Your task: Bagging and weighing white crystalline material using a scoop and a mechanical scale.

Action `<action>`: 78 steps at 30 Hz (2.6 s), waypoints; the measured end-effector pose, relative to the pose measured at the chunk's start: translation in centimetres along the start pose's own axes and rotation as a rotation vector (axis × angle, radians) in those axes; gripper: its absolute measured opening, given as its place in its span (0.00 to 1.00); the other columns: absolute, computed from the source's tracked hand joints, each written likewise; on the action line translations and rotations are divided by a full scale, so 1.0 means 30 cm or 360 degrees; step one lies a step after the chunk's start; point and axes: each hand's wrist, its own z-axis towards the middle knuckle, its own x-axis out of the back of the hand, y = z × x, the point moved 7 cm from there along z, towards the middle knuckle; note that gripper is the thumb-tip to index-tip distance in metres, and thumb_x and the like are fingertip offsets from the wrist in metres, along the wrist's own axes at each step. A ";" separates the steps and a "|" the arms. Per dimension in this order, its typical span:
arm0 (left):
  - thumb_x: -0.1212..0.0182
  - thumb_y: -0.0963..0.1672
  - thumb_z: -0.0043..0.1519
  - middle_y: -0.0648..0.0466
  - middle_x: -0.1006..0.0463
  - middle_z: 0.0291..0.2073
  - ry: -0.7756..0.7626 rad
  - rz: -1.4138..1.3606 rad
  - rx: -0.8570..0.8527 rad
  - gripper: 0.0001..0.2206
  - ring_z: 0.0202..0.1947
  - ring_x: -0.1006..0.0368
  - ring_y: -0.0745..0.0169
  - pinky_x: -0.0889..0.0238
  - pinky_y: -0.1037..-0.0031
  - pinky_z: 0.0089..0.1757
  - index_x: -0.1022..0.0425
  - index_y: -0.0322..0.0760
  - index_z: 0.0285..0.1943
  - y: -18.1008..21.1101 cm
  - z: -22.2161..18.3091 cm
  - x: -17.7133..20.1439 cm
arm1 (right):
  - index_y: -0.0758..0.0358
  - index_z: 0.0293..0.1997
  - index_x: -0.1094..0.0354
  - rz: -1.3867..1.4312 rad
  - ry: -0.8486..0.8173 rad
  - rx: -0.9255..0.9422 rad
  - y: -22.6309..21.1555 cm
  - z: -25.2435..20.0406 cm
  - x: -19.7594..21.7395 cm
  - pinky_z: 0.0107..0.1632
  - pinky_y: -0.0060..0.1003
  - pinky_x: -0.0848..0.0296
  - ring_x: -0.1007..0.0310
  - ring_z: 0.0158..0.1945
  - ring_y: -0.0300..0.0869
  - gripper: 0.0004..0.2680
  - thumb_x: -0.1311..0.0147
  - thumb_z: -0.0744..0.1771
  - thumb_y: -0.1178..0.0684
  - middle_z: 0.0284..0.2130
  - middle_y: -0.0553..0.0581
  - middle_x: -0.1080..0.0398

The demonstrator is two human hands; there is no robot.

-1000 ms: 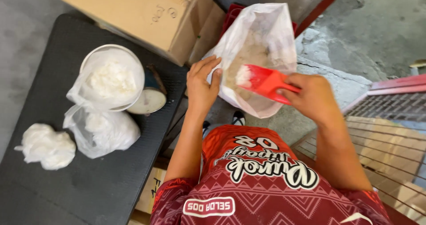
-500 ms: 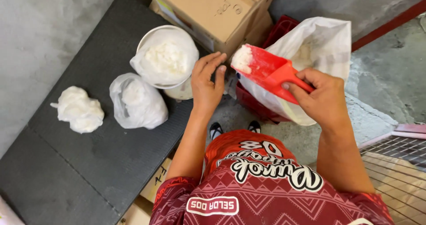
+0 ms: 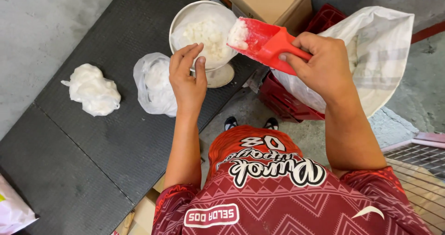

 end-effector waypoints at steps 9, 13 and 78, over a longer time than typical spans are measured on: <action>0.37 0.38 0.65 0.51 0.20 0.55 -0.0263 0.0266 -0.0094 0.11 0.53 0.23 0.50 0.33 0.64 0.52 0.20 0.38 0.56 -0.055 -0.028 0.041 | 0.58 0.40 0.25 -0.0668 -0.0101 0.0590 -0.156 0.180 -0.174 0.41 0.47 0.32 0.25 0.34 0.54 0.09 0.32 0.64 0.47 0.29 0.58 0.25; 0.37 0.39 0.63 0.51 0.20 0.57 -0.0432 0.0264 -0.0039 0.13 0.49 0.22 0.50 0.33 0.65 0.48 0.20 0.39 0.56 -0.043 -0.031 0.021 | 0.53 0.39 0.23 -0.0953 -0.0211 0.0734 -0.205 0.256 -0.318 0.42 0.47 0.35 0.25 0.30 0.52 0.07 0.34 0.63 0.46 0.24 0.57 0.27; 0.37 0.37 0.65 0.46 0.22 0.57 -0.0887 -0.0469 -0.0257 0.13 0.55 0.21 0.50 0.28 0.69 0.54 0.22 0.35 0.59 0.330 -0.080 -0.615 | 0.69 0.40 0.24 -0.0113 0.0810 -0.0783 0.452 -0.429 0.466 0.34 0.30 0.31 0.29 0.30 0.31 0.06 0.31 0.66 0.58 0.30 0.56 0.23</action>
